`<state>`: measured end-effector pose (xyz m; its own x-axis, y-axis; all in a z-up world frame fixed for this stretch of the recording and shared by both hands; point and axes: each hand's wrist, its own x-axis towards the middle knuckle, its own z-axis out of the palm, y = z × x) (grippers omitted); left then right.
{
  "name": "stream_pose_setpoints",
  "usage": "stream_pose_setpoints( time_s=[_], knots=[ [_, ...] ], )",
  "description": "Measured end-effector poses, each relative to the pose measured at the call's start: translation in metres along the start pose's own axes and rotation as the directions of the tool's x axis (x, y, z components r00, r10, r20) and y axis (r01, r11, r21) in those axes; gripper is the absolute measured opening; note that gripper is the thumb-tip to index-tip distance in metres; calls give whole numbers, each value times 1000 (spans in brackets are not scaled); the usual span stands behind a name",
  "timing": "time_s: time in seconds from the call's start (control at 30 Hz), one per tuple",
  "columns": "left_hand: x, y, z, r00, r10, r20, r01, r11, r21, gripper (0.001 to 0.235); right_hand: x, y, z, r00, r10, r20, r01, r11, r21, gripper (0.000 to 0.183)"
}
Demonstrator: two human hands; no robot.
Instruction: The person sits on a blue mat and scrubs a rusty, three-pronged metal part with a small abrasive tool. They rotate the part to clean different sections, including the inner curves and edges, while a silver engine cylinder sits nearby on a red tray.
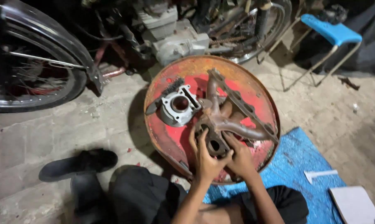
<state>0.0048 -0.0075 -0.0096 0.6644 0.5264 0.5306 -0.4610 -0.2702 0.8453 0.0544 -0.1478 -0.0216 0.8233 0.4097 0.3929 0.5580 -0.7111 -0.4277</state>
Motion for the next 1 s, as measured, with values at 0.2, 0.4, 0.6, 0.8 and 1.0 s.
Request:
stream_pose_setpoints(
  time_s=[0.2,0.4,0.6,0.8,1.0],
  knots=[
    [-4,-5,3,1000,-25,-17,26,997,68,95,-23,-29,-27,999,51,1,-51,986,157,55],
    [-3,-1,2,999,-32,-8,33,998,60,93,-18,-8,-11,996,49,74,-45,998,-48,74],
    [-2,5,-2,993,-97,61,91,992,85,89,-2,-21,-20,994,47,96,-58,992,114,73],
    [13,12,-17,971,-165,173,128,970,209,87,-21,-25,-27,991,37,130,-55,989,136,75],
    [12,11,-15,964,-187,189,151,970,190,88,0,0,-10,970,121,209,-102,989,-103,71]
  ],
)
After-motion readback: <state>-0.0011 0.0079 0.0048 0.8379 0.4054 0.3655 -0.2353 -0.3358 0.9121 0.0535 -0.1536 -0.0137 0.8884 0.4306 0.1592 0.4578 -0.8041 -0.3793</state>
